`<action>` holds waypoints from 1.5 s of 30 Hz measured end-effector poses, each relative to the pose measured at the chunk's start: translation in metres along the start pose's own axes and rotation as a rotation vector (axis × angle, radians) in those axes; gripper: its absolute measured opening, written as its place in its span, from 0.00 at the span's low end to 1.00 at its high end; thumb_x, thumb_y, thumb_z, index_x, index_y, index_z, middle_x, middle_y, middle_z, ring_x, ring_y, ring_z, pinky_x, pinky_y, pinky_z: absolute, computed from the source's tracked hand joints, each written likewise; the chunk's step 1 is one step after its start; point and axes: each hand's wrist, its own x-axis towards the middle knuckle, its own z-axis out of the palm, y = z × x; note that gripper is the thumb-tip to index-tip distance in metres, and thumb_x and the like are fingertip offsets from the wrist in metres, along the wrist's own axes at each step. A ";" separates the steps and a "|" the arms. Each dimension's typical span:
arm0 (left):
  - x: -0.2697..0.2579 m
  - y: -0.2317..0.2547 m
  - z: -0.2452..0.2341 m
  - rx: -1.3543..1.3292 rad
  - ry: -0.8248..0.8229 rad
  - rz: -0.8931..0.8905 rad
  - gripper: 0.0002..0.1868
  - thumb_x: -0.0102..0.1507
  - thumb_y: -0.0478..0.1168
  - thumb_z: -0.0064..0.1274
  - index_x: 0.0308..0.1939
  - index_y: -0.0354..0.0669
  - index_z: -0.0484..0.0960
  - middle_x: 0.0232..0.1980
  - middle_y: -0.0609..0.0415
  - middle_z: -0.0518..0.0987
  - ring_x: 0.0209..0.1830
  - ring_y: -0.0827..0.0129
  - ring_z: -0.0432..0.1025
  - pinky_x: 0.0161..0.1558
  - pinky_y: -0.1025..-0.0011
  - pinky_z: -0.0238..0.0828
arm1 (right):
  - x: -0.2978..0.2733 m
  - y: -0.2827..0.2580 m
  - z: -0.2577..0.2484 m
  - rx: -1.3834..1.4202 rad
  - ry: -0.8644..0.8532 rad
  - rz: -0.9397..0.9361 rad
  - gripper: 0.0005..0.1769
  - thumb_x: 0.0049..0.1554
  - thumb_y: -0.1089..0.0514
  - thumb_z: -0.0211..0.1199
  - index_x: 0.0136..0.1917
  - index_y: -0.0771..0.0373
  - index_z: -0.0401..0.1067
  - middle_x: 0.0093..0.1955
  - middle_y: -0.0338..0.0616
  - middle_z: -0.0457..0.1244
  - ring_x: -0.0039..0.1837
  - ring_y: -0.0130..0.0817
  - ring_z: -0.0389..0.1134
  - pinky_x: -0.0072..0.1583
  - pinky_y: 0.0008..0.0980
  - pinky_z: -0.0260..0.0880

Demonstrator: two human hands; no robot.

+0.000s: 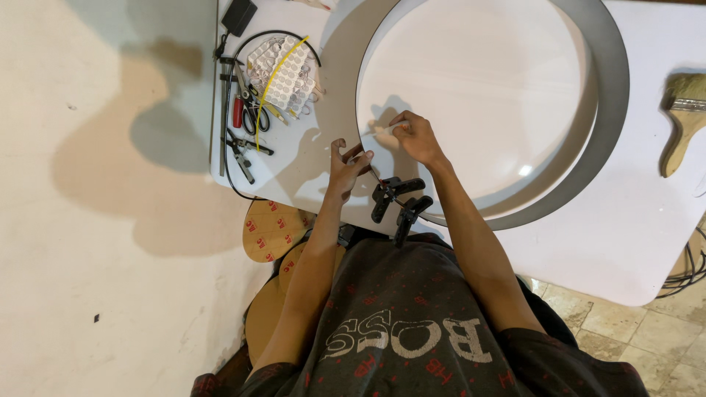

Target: The person secures a circular metal frame onto a white circular base using clamps. They then apply a white adhesive or sealant along the inner edge of the frame using a small tube, working their way around the circumference.

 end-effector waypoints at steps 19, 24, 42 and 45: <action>0.018 -0.020 -0.012 -0.047 -0.031 0.044 0.40 0.58 0.45 0.74 0.57 0.55 0.54 0.63 0.37 0.72 0.47 0.63 0.72 0.47 0.70 0.78 | 0.000 0.003 -0.002 -0.090 -0.016 -0.034 0.14 0.54 0.64 0.54 0.51 0.70 0.75 0.28 0.49 0.61 0.32 0.33 0.61 0.38 0.34 0.61; 0.009 -0.009 -0.006 -0.015 -0.024 0.025 0.40 0.58 0.46 0.73 0.57 0.55 0.54 0.66 0.35 0.71 0.48 0.61 0.71 0.48 0.68 0.77 | -0.003 0.005 -0.004 -0.041 -0.005 -0.024 0.17 0.55 0.64 0.52 0.55 0.69 0.74 0.29 0.45 0.61 0.33 0.30 0.60 0.39 0.32 0.62; 0.008 -0.007 -0.005 -0.023 -0.021 0.034 0.43 0.55 0.51 0.77 0.57 0.56 0.55 0.66 0.34 0.70 0.49 0.62 0.71 0.48 0.69 0.77 | -0.033 -0.014 -0.037 0.187 0.047 -0.049 0.14 0.57 0.69 0.54 0.57 0.70 0.72 0.35 0.47 0.64 0.33 0.24 0.58 0.37 0.24 0.59; 0.006 -0.003 -0.002 -0.001 -0.015 0.028 0.43 0.55 0.53 0.77 0.57 0.57 0.56 0.68 0.32 0.69 0.53 0.57 0.70 0.51 0.63 0.76 | -0.056 -0.041 -0.049 0.277 0.055 -0.128 0.12 0.58 0.73 0.57 0.56 0.70 0.68 0.42 0.56 0.65 0.36 0.29 0.62 0.39 0.28 0.65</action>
